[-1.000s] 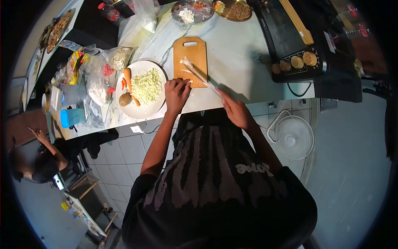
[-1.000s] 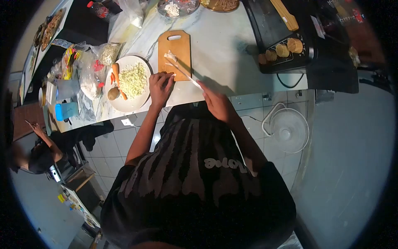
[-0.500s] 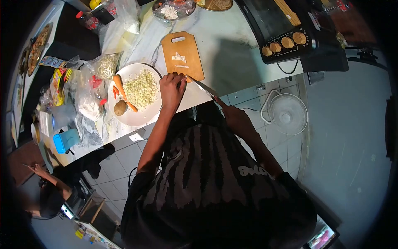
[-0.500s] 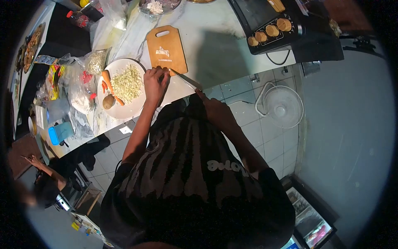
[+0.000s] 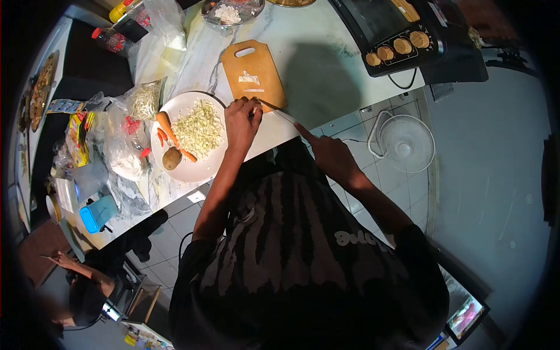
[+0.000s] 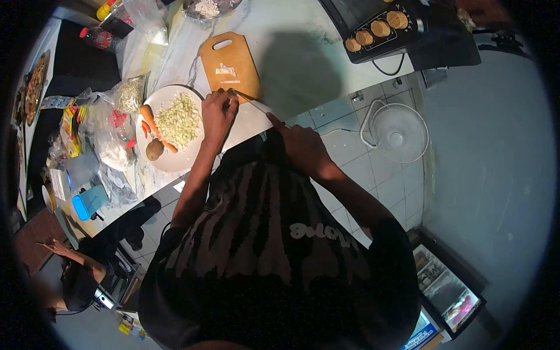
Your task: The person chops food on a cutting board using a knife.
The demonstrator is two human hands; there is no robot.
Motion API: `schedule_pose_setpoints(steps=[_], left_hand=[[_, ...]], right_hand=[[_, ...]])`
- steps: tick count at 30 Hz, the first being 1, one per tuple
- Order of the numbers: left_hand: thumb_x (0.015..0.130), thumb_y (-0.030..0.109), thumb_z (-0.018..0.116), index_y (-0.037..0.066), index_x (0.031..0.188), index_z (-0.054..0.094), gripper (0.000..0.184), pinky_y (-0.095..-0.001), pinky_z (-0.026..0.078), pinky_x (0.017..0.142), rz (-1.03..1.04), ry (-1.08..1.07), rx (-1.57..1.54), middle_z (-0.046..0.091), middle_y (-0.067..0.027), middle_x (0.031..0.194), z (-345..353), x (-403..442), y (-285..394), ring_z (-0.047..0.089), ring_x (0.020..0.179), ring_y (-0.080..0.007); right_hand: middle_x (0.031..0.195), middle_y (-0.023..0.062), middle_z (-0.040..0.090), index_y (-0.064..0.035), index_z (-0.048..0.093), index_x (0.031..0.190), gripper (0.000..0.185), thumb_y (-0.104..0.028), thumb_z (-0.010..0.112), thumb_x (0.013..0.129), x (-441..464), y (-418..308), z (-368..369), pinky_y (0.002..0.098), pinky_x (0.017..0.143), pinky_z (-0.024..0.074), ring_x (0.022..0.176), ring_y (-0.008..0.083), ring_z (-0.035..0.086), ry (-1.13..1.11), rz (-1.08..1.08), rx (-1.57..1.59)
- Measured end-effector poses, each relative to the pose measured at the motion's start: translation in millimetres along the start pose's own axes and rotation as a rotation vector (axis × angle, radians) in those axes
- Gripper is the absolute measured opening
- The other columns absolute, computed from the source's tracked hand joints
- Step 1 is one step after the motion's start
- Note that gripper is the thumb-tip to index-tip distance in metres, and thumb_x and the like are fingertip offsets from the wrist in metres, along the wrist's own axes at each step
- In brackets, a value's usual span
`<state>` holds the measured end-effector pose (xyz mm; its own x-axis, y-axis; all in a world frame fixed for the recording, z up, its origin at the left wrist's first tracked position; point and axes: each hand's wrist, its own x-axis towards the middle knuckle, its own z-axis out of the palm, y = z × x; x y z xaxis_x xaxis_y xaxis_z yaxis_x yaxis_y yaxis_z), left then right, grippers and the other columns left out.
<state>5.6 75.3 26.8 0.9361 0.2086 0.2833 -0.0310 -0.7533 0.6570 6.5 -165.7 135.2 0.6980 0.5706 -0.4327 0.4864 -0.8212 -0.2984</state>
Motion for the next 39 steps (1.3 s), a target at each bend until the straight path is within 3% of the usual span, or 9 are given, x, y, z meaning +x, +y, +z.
schedule_pose_setpoints(steps=[8,10,13,16,29,31,38,39], left_hand=[[0.083,0.014,0.075,0.007,0.088,0.073,0.009,-0.0421,0.045,0.076,-0.044,0.039,-0.008,0.061,-0.0101,0.076,9,-4,-4,0.058,0.079,-0.0302],[0.081,0.012,0.076,0.006,0.083,0.07,0.008,-0.042,0.044,0.074,-0.028,0.086,-0.024,0.06,-0.0073,0.074,9,-3,-5,0.057,0.075,-0.0274],[0.081,0.011,0.075,0.005,0.082,0.07,0.008,-0.0423,0.045,0.074,-0.034,0.088,-0.033,0.06,-0.0083,0.075,9,-4,-4,0.057,0.076,-0.0284],[0.082,0.01,0.074,0.004,0.082,0.069,0.008,-0.0425,0.046,0.074,-0.055,0.079,-0.048,0.061,-0.0098,0.075,10,-3,-4,0.057,0.077,-0.0294],[0.083,0.01,0.073,0.003,0.081,0.068,0.008,-0.042,0.047,0.072,-0.079,0.072,-0.087,0.06,-0.0104,0.074,10,-2,-4,0.057,0.077,-0.0295],[0.083,0.009,0.074,0.003,0.082,0.068,0.008,-0.0422,0.047,0.072,-0.072,0.089,-0.096,0.06,-0.0105,0.074,10,-3,-5,0.057,0.077,-0.0297],[0.083,0.009,0.074,0.003,0.084,0.069,0.008,-0.0425,0.048,0.072,-0.07,0.095,-0.078,0.061,-0.0108,0.074,11,-4,-7,0.058,0.077,-0.0301],[0.083,0.009,0.074,0.003,0.084,0.07,0.008,-0.0424,0.048,0.072,-0.083,0.089,-0.078,0.062,-0.0111,0.075,10,-4,-7,0.058,0.077,-0.0302]], right_hand=[[0.079,0.0206,0.066,-0.0209,0.021,0.161,0.077,-0.012,0.053,0.092,2,-1,13,0.0482,0.064,0.0568,0.068,0.0377,0.069,0.016,0.046,-0.03],[0.08,0.0215,0.066,-0.0214,0.022,0.161,0.071,-0.02,0.051,0.097,-3,-8,5,0.048,0.066,0.0577,0.071,0.0385,0.07,-0.006,0.064,0.006],[0.071,0.0164,0.061,-0.0234,0.024,0.161,0.068,-0.014,0.05,0.098,-6,-7,11,0.0481,0.061,0.0548,0.063,0.0348,0.065,0.051,0.06,0.008],[0.071,0.0161,0.06,-0.0238,0.025,0.16,0.062,-0.017,0.047,0.102,-13,-11,4,0.0478,0.06,0.0541,0.061,0.0336,0.064,0.034,0.091,-0.002],[0.073,0.0178,0.062,-0.0262,0.03,0.158,0.055,-0.018,0.043,0.105,-14,-7,4,0.0489,0.063,0.0549,0.065,0.0356,0.066,0.052,0.069,0.022],[0.083,0.0207,0.065,-0.0259,0.028,0.159,0.063,-0.031,0.05,0.1,-11,-9,-4,0.0471,0.07,0.0564,0.075,0.0381,0.069,-0.079,0.11,0.048],[0.086,0.0196,0.065,-0.0268,0.027,0.16,0.065,-0.023,0.049,0.098,-3,-1,11,0.0466,0.068,0.0572,0.072,0.0379,0.069,-0.038,0.093,-0.051],[0.082,0.0163,0.064,-0.0256,0.027,0.16,0.069,-0.016,0.051,0.096,-3,-2,14,0.044,0.063,0.0566,0.067,0.0328,0.067,0.023,0.072,-0.085]])
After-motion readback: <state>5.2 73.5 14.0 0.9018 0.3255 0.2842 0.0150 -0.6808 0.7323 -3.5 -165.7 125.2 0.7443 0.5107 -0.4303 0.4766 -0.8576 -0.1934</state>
